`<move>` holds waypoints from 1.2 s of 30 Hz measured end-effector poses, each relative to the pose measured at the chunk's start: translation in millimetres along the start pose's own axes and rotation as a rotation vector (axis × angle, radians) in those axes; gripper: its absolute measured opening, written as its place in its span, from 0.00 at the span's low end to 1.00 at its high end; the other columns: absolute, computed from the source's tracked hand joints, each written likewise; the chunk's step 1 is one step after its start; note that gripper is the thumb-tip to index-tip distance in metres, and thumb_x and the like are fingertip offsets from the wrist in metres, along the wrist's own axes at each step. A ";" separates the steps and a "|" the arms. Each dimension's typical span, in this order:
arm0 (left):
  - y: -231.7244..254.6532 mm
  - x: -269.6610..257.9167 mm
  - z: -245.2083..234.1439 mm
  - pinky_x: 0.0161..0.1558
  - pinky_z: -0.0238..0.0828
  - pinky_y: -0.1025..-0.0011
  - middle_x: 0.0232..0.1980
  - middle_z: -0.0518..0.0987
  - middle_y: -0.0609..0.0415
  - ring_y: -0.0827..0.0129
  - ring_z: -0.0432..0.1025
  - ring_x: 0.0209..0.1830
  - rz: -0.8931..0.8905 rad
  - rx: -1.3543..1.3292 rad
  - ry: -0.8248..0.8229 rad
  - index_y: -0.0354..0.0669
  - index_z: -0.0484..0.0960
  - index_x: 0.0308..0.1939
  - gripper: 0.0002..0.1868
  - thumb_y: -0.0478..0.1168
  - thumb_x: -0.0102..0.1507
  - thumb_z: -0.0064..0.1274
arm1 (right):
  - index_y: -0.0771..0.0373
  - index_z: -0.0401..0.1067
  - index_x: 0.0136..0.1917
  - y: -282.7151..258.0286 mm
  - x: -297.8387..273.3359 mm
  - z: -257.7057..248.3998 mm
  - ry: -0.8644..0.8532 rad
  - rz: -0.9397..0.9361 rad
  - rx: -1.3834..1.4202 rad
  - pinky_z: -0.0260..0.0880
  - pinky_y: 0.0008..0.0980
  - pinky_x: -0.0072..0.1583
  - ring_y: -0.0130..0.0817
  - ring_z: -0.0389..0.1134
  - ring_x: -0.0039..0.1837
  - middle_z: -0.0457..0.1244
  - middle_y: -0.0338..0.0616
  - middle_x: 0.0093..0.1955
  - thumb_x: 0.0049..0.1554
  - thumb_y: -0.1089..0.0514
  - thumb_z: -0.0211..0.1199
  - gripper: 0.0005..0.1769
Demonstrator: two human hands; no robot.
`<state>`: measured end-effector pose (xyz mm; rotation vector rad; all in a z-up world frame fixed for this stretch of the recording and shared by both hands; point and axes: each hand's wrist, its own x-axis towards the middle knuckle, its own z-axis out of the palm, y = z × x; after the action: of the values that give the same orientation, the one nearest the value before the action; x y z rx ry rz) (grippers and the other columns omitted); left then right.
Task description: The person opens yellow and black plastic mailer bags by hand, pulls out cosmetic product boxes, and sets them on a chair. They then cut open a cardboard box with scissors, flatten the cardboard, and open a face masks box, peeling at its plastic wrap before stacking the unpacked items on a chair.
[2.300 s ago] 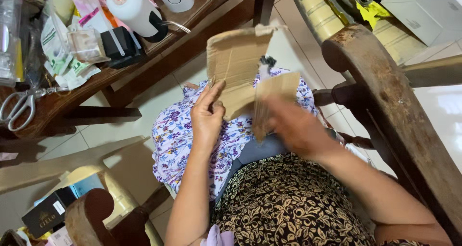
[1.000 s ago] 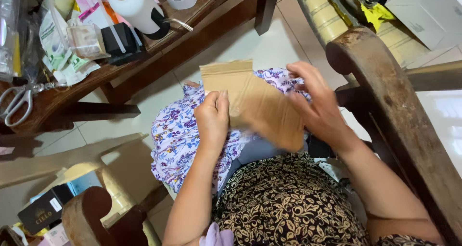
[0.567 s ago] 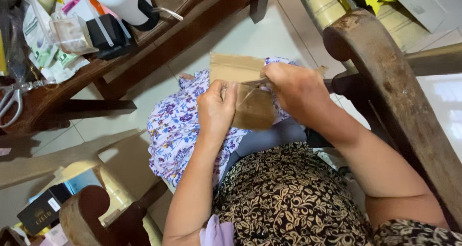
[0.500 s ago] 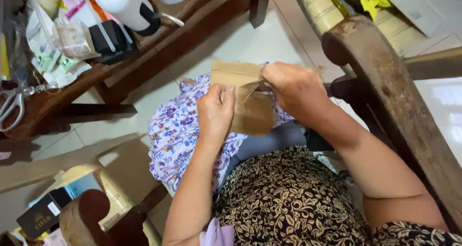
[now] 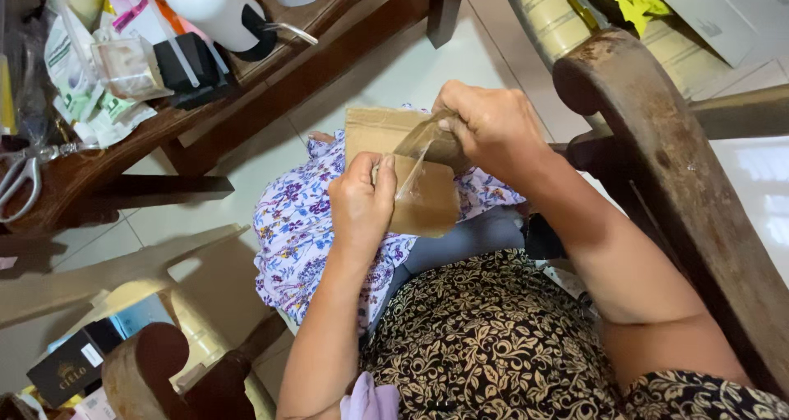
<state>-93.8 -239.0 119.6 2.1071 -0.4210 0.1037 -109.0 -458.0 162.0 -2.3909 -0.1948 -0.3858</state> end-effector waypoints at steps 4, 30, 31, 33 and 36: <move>-11.4 4.9 0.7 0.28 0.70 0.62 0.24 0.80 0.39 0.56 0.77 0.20 -0.234 0.042 -0.104 0.36 0.84 0.38 0.09 0.40 0.65 0.56 | 0.62 0.70 0.58 17.3 10.4 6.3 -0.147 0.169 0.072 0.69 0.47 0.46 0.57 0.71 0.45 0.69 0.56 0.41 0.54 0.53 0.70 0.21; -74.3 28.3 -5.0 0.31 0.66 0.68 0.23 0.76 0.52 0.72 0.68 0.25 -0.372 -0.071 -0.217 0.34 0.80 0.31 0.17 0.46 0.65 0.51 | 0.70 0.71 0.55 -45.6 13.4 -26.7 0.214 -0.501 -0.202 0.67 0.50 0.51 0.52 0.66 0.53 0.63 0.53 0.54 0.45 0.49 0.65 0.29; -75.0 34.1 -3.5 0.31 0.66 0.67 0.23 0.75 0.52 0.72 0.68 0.25 -0.349 -0.101 -0.230 0.35 0.80 0.31 0.17 0.46 0.64 0.50 | 0.68 0.71 0.52 -52.7 14.5 -25.2 0.123 -0.534 -0.116 0.70 0.47 0.52 0.50 0.68 0.53 0.64 0.51 0.53 0.48 0.54 0.65 0.21; -73.0 42.8 0.9 0.30 0.65 0.68 0.23 0.75 0.53 0.73 0.67 0.24 -0.362 -0.109 -0.258 0.35 0.80 0.30 0.17 0.46 0.65 0.50 | 0.64 0.73 0.45 -63.5 17.8 -21.9 -0.056 -0.597 0.055 0.74 0.39 0.54 0.44 0.70 0.52 0.67 0.48 0.49 0.53 0.64 0.66 0.05; -67.9 54.4 7.2 0.27 0.63 0.68 0.24 0.74 0.55 0.74 0.64 0.24 -0.427 -0.191 -0.279 0.33 0.80 0.28 0.16 0.43 0.65 0.51 | 0.57 0.73 0.34 -61.6 31.8 -18.4 -0.083 -0.485 -1.052 0.65 0.36 0.35 0.40 0.67 0.35 0.63 0.44 0.32 0.44 0.55 0.65 0.05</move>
<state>-20.6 -225.7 74.0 1.9805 -0.1289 -0.4652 -97.9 -423.2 223.8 -3.3861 -0.7761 -0.7455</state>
